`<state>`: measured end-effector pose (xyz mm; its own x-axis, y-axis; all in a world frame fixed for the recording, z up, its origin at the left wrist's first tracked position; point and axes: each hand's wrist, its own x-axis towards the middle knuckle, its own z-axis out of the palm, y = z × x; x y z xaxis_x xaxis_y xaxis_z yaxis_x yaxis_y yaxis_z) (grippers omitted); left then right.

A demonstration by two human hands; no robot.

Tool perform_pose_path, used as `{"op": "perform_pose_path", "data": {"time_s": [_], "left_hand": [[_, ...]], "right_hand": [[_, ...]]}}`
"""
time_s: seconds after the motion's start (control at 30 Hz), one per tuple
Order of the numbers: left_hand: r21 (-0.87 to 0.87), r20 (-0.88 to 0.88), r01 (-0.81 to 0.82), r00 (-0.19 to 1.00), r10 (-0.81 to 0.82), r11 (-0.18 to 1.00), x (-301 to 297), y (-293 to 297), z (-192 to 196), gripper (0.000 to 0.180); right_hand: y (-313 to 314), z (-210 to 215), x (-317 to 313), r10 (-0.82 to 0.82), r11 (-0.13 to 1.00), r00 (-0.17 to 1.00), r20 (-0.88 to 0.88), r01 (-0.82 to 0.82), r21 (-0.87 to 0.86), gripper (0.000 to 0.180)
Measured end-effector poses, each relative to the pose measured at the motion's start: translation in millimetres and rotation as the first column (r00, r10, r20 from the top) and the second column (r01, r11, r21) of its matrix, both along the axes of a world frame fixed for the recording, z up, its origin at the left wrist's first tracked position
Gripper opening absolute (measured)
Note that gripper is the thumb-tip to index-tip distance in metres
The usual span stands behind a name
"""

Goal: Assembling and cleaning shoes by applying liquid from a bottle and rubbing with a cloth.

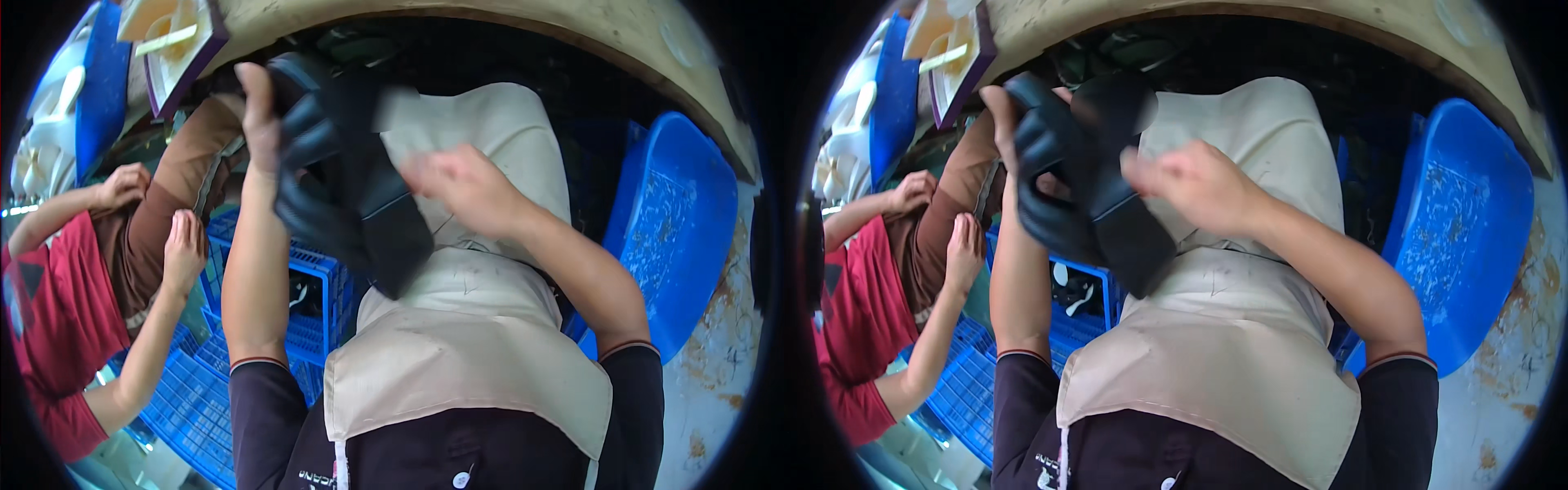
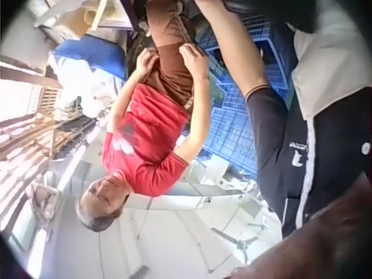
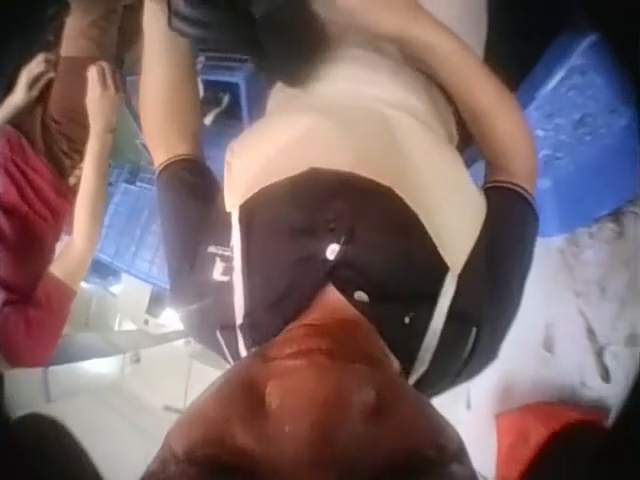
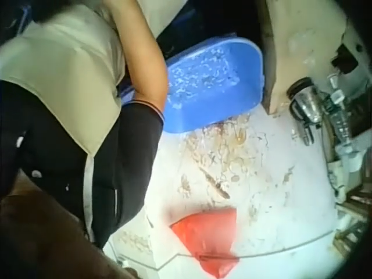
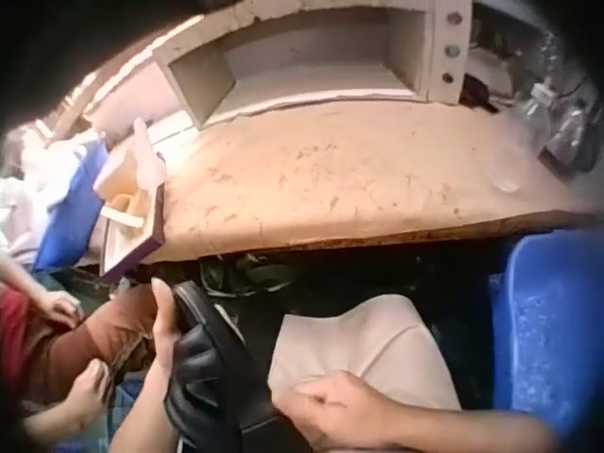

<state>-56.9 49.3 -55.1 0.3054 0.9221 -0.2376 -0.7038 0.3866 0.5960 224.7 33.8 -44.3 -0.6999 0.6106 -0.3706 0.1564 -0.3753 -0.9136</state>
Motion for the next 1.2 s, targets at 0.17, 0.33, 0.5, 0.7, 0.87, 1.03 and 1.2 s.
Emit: {"op": "perform_pose_path", "data": {"time_s": [0.17,0.33,0.5,0.7,0.87,1.03,1.2], "left_hand": [[-0.056,-0.362,-0.181,0.92,0.149,0.982,27.8,-29.3,4.2,0.068],[-0.151,-0.246,-0.175,0.96,0.135,0.973,29.1,-47.1,-0.3,0.068],[-0.121,-0.278,-0.163,0.952,0.124,0.979,23.8,-65.4,-11.2,0.069],[-0.092,-0.113,-0.264,0.961,0.253,0.96,10.7,-84.0,-22.5,0.07],[-0.118,-0.195,-0.345,0.928,0.319,0.931,-18.7,-107.3,-55.0,0.091],[-0.079,-0.226,-0.362,0.914,0.337,0.929,-41.0,-129.7,-61.2,0.092],[-0.076,-0.215,-0.456,0.876,0.432,0.887,-55.4,-137.6,-47.8,0.09]], "right_hand": [[-49.0,15.9,11.8,0.016,0.978,1.0,0.026,-0.021,0.209,0.021],[-48.7,17.5,-7.5,0.122,0.99,0.992,0.035,-0.119,-0.081,0.021],[-44.7,7.3,-9.1,0.285,0.911,0.958,0.015,-0.266,-0.317,0.028],[-25.0,-7.1,-16.6,0.404,0.908,0.908,0.113,-0.383,-0.171,0.031],[-14.9,-12.4,-49.6,0.463,0.881,0.854,0.238,-0.474,-0.016,0.038],[-13.8,-24.9,-58.4,0.42,0.897,0.901,0.109,-0.43,0.1,0.042],[-25.5,-14.7,-102.9,0.049,0.999,0.998,-0.026,-0.049,0.023,0.046]]}}
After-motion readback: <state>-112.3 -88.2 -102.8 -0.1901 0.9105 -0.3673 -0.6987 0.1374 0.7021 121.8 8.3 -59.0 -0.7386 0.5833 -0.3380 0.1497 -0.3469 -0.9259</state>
